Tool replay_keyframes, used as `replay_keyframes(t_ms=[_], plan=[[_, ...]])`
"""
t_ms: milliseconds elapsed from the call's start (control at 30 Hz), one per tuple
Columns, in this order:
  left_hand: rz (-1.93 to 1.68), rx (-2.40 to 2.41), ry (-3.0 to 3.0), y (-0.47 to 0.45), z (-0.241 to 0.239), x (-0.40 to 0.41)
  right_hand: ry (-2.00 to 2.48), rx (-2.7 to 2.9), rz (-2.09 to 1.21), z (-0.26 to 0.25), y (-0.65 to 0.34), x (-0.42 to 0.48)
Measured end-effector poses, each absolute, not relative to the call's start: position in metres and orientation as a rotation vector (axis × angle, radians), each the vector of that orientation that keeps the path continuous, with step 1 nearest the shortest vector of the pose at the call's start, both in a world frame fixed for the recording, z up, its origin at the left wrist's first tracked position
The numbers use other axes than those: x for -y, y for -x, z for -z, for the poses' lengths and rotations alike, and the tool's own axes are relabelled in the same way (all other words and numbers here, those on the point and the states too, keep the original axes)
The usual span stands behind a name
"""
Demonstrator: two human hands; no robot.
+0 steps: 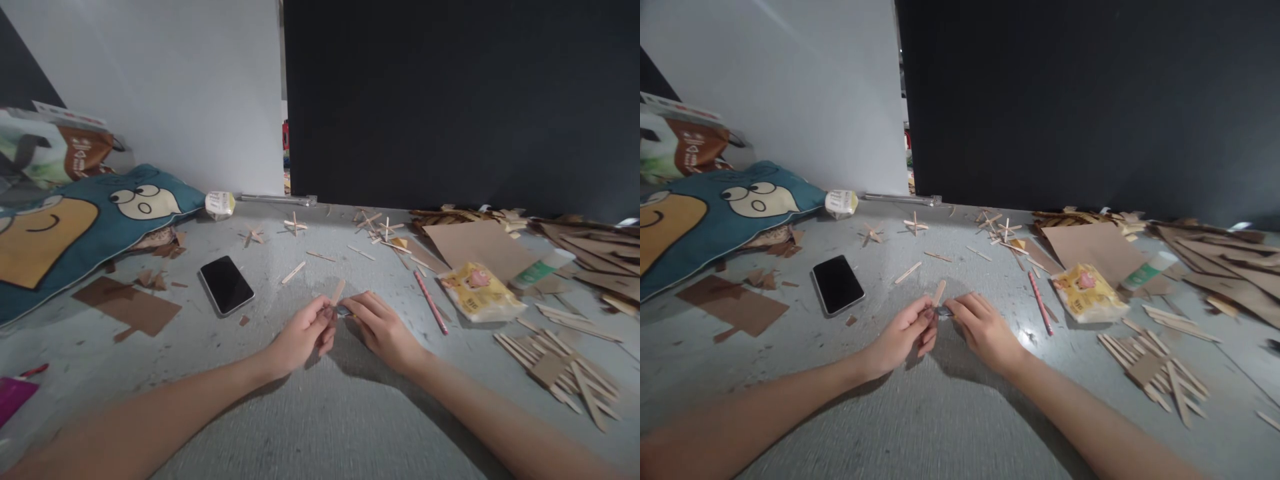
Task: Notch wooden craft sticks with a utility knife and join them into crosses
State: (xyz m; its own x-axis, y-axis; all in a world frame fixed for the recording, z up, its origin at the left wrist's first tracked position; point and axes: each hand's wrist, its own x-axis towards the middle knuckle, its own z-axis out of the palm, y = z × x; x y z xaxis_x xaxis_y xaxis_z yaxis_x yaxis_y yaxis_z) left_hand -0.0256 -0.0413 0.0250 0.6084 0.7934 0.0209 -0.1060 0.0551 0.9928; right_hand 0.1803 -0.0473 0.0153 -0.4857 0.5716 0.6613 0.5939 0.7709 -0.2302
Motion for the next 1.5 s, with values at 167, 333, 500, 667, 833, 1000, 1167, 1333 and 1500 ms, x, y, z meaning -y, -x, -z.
replay_keyframes(t_ms=[167, 333, 500, 667, 833, 1000, 1167, 1333, 1500], plan=[[-0.761, -0.648, -1.339, 0.0251, -0.0241, 0.0415, 0.875, 2.209, 0.034, -0.0154, -0.1803, 0.0474], [-0.759, -0.635, -1.334, 0.0257, -0.0239, 0.041, 0.871, 2.203, 0.036, -0.0142, -0.1807, 0.0468], [-0.757, -0.628, -1.342, 0.0266, -0.023, 0.0411, 0.866, 2.203, 0.035, -0.0142, -0.1806, 0.0467], [-0.755, -0.636, -1.343, 0.0261, -0.0235, 0.0416, 0.857, 2.204, 0.046, -0.0147, -0.1802, 0.0469], [-0.756, -0.649, -1.345, 0.0259, -0.0256, 0.0419, 0.875, 2.217, 0.034, -0.0165, -0.1795, 0.0475], [-0.759, -0.683, -1.36, 0.0256, -0.0215, 0.0401, 0.878, 2.219, 0.036, -0.0169, -0.18, 0.0482], [-0.748, -0.695, -1.314, 0.0246, -0.0199, 0.0385, 0.876, 2.239, 0.072, -0.0166, -0.1803, 0.0486], [-0.752, -0.694, -1.344, 0.0255, -0.0222, 0.0392, 0.876, 2.226, 0.029, -0.0161, -0.1803, 0.0471], [-0.745, -0.674, -1.349, 0.0268, -0.0229, 0.0396, 0.885, 2.228, 0.001, -0.015, -0.1813, 0.0468]])
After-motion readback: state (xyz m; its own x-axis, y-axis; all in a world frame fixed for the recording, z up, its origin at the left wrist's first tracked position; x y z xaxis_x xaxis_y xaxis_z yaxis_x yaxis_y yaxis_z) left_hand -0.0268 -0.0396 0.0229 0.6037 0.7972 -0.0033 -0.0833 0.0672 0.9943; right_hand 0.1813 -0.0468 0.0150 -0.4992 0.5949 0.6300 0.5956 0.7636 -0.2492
